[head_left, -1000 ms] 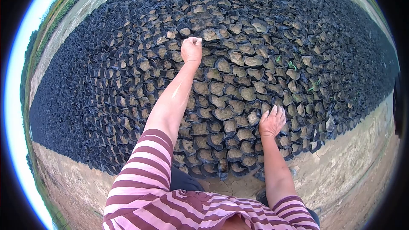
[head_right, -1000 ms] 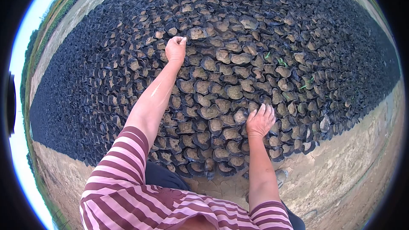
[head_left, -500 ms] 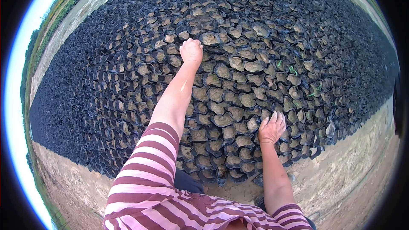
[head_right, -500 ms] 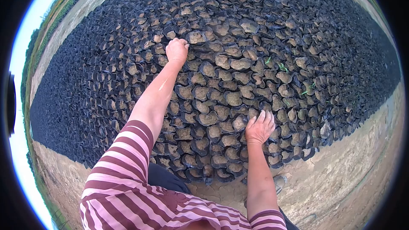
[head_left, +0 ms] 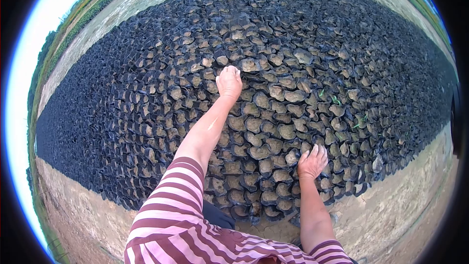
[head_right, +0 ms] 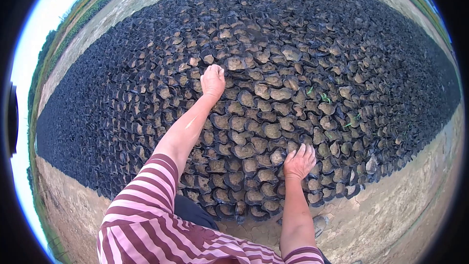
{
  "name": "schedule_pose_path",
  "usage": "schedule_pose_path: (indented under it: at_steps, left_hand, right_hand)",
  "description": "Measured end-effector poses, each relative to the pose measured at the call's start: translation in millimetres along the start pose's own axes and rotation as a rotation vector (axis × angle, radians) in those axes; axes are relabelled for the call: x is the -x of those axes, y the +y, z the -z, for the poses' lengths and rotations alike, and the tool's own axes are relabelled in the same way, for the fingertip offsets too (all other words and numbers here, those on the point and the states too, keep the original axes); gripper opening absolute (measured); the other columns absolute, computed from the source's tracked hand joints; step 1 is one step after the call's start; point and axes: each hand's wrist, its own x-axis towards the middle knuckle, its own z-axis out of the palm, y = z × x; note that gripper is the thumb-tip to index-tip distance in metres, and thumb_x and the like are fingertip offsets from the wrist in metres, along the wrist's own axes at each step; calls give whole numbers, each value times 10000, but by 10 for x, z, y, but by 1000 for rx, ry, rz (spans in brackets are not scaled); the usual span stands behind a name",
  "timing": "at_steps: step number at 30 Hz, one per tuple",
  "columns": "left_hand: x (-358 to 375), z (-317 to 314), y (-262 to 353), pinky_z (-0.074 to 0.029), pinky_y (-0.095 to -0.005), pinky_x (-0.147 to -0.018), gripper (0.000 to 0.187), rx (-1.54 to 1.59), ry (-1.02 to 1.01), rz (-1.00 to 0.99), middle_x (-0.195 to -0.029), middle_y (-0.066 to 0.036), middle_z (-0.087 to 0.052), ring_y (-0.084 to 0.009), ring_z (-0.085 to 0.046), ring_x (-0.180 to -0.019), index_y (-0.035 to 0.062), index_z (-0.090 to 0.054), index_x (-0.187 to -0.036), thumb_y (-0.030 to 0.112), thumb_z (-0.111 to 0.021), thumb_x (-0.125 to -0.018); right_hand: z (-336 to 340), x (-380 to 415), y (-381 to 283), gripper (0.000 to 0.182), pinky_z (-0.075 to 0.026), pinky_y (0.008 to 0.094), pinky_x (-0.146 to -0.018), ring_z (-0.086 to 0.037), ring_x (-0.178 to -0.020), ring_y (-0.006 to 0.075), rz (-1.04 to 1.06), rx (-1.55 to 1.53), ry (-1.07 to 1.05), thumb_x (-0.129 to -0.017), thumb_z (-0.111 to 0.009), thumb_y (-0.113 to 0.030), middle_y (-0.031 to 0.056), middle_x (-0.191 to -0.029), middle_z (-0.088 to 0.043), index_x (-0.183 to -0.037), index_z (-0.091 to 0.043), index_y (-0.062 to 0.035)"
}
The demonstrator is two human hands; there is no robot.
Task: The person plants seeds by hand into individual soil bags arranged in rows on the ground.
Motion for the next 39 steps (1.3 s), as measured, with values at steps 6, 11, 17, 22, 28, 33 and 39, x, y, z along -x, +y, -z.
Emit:
schedule_pose_path:
  at_steps: [6, 11, 17, 22, 28, 33, 39]
  left_hand:
    - [502, 816, -402, -435, -455, -764, 108, 72, -106, 26, -919, -125, -627, -353, -604, -907, 91, -548, -931, 197, -548, -949]
    - [1328, 1894, -1443, -465, -491, -748, 182, -171, -95, 205, -880, -171, -641, -393, -616, -848, 67, -556, -907, 232, -517, -971]
    - [3292, 3731, -2736, -534, -453, -744, 227, -862, -134, 817, -916, -152, -695, -331, -688, -885, 68, -600, -929, 272, -511, -973]
    - [4746, 5112, -2937, -521, -439, -921, 345, -767, -637, 1761, -1218, -186, -632, -323, -630, -1118, 54, -617, -1208, 236, -588, -916]
    - [4766, 4956, -3498, -481, -491, -988, 494, -712, -295, 1758, -1340, -208, -531, -351, -541, -1252, 57, -520, -1330, 216, -628, -875]
    - [2937, 4189, -2986, -498, -544, -876, 428, -532, 46, 1263, -1259, -158, -528, -375, -583, -1133, 67, -501, -1228, 312, -631, -902]
    - [1536, 3006, -2959, -482, -470, -864, 445, -190, 124, 571, -1157, -190, -584, -353, -610, -1023, 11, -534, -1234, 337, -596, -937]
  right_hand:
    - [4, 10, -1, 441, -357, 493, -1050, -447, -1280, 333, 2, -4, 10, -849, -569, -245, 133, -1305, -525, -1240, -541, -42]
    - [-9, 38, 23, 421, -357, 502, -1051, -444, -1281, 340, 3, -16, 26, -865, -558, -239, 142, -1301, -524, -1237, -542, -43]
    - [44, 49, 20, 406, -356, 489, -1048, -439, -1284, 337, -13, -35, 18, -868, -561, -222, 144, -1309, -519, -1231, -542, -39]
    - [-6, 64, 35, 440, -350, 500, -1060, -421, -1298, 342, -18, -36, 4, -860, -586, -227, 143, -1310, -505, -1254, -516, -43]
    - [62, 7, 36, 455, -365, 492, -1048, -413, -1303, 330, -1, 5, -117, -869, -604, -238, 142, -1338, -477, -1270, -501, -47]
    - [698, -395, -77, 431, -418, 495, -1018, -430, -1309, 304, 25, 95, -630, -897, -607, -313, 130, -1333, -482, -1242, -533, -64]
    - [1211, -1208, 134, 399, -505, 462, -905, -630, -1050, 400, 293, 88, -828, -893, -596, -344, 264, -1105, -656, -1057, -634, 17]
